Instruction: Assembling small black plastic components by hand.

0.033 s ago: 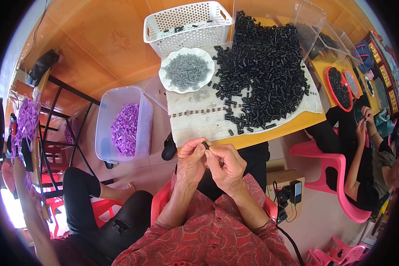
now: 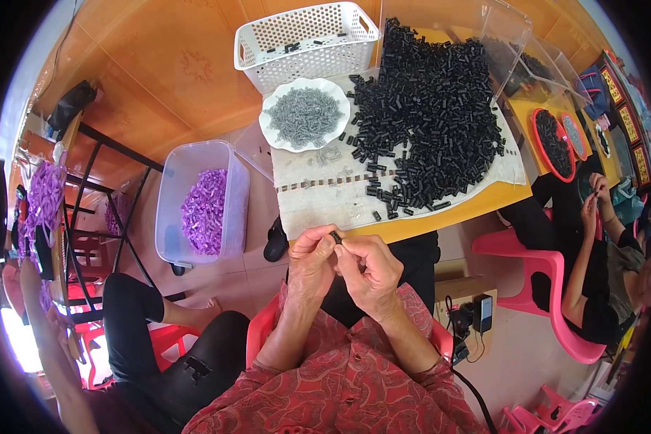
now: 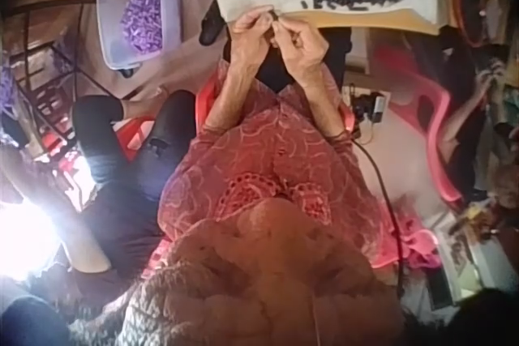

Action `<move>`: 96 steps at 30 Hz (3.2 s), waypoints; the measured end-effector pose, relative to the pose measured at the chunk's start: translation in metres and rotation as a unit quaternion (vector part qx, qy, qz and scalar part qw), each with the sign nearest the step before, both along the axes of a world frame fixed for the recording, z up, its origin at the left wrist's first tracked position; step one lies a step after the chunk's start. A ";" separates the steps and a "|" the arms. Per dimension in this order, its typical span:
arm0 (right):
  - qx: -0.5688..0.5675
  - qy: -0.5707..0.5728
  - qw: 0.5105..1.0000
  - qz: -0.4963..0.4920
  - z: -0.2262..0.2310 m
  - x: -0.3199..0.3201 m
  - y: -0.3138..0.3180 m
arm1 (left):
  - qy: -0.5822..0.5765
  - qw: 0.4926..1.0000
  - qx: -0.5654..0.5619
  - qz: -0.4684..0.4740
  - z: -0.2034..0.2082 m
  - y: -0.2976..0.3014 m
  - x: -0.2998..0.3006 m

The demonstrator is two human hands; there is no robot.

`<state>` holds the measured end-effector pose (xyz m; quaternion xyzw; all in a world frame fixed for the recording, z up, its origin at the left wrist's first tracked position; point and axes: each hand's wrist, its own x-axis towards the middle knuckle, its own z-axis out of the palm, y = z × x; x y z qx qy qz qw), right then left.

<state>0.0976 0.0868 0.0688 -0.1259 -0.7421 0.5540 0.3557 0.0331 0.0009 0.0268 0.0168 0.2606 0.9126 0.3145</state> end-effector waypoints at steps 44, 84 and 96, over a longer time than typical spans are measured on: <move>-0.010 -0.014 1.000 0.008 0.001 -0.001 0.003 | -0.023 0.999 -0.023 -0.001 0.007 0.004 0.007; 0.012 -0.066 0.997 0.037 0.011 0.000 0.022 | 0.057 0.998 0.008 -0.007 -0.003 0.003 0.001; 0.199 -0.041 0.976 0.080 0.014 -0.007 0.035 | 0.025 0.998 0.054 -0.018 0.000 0.005 0.000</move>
